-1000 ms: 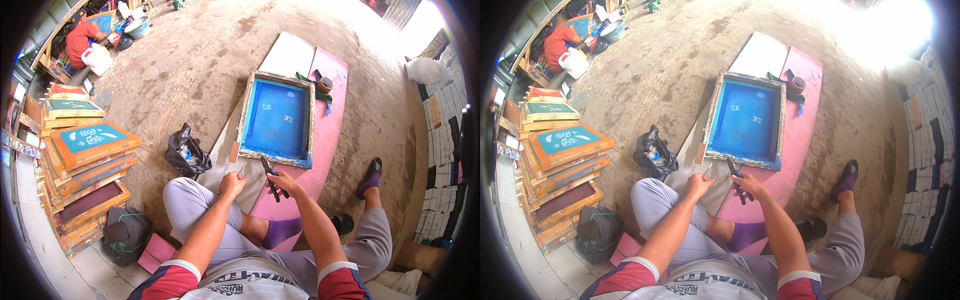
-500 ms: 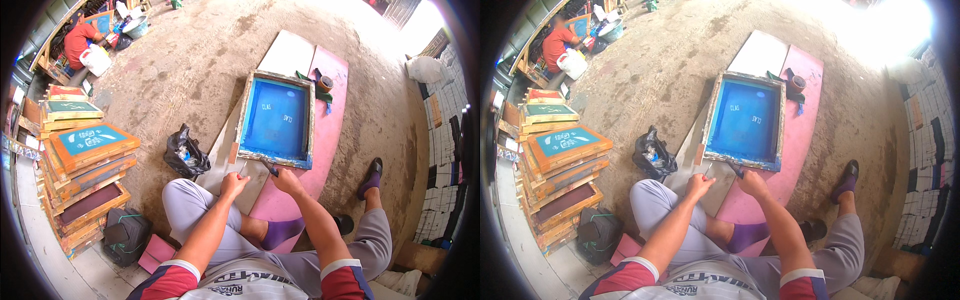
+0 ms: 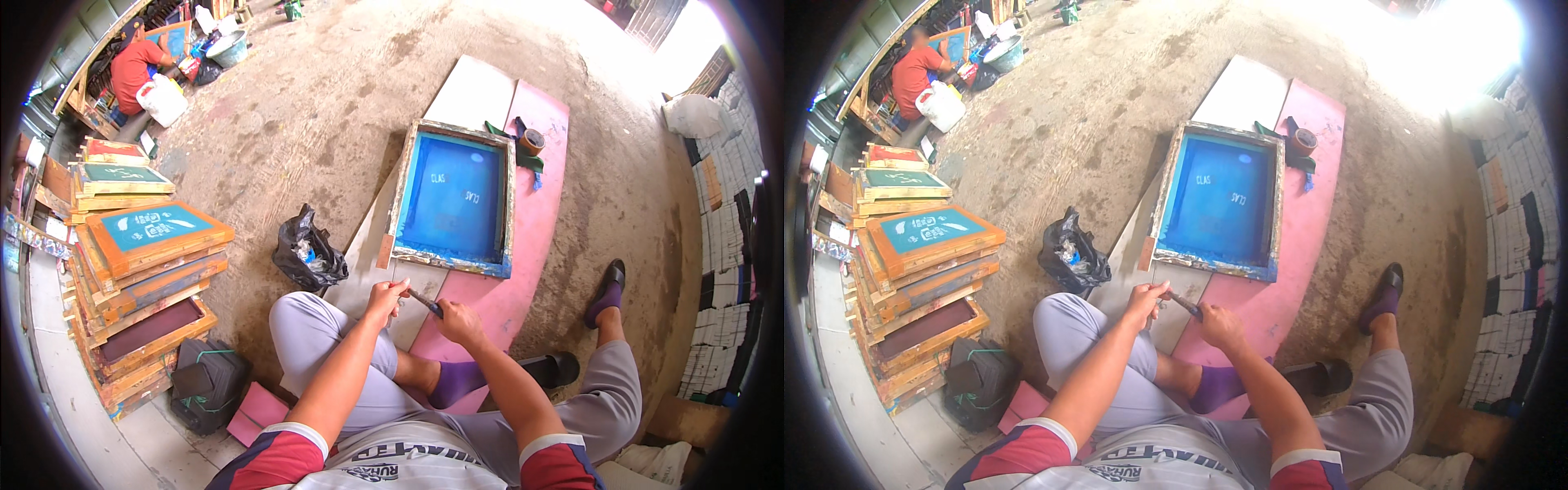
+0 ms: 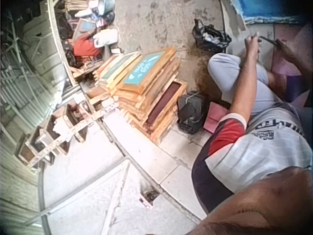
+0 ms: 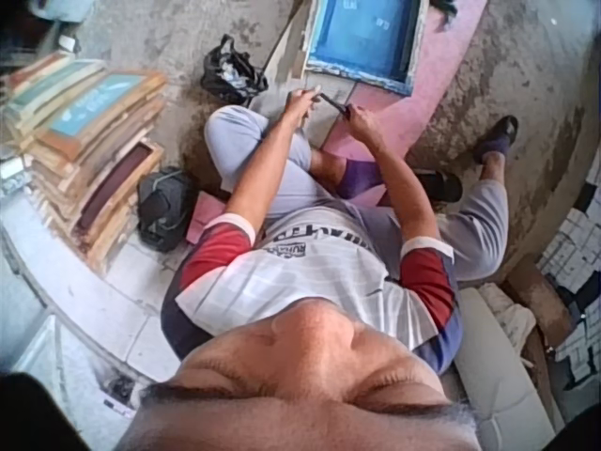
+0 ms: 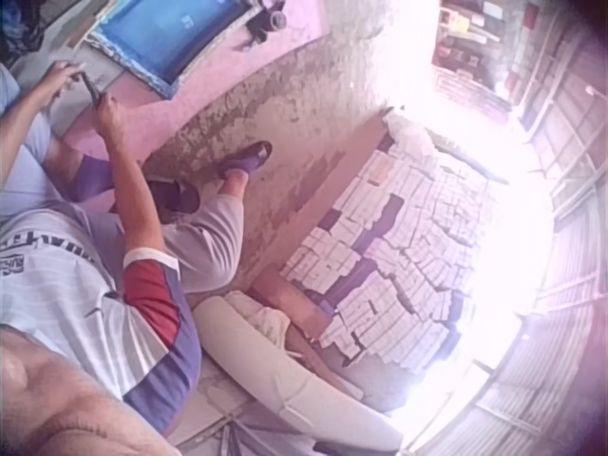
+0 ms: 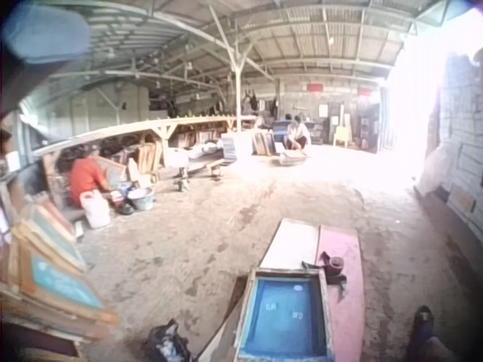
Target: The person sits on the floor and paints the inner edge of a blue screen-printing frame with a small brush. They briefly use pliers to adjust a small piece on the frame, then continue painting along the border.
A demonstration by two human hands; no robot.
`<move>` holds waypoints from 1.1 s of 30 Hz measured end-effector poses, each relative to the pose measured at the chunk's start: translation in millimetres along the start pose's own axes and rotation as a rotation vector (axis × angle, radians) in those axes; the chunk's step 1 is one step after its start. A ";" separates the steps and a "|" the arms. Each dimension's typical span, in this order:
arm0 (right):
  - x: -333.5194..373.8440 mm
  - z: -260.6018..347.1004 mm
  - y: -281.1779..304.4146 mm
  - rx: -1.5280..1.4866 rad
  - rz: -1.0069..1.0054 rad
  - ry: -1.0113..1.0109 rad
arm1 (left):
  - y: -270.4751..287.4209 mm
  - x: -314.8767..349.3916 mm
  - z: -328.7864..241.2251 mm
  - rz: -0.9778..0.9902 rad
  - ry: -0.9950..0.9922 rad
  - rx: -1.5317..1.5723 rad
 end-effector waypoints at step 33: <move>-73.3 -24.5 9.3 -0.626 0.639 -0.570 | 14.9 5.9 -15.6 -0.266 -0.287 -0.739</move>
Point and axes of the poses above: each hand's wrist, its own x-axis away from the middle knuckle, its own y-axis out of the back of the hand, z = x × y, the point moved 5 cm from there along -x, towards the middle knuckle, and after that the axes turned 13 degrees about -z, right-handed, at the moved point
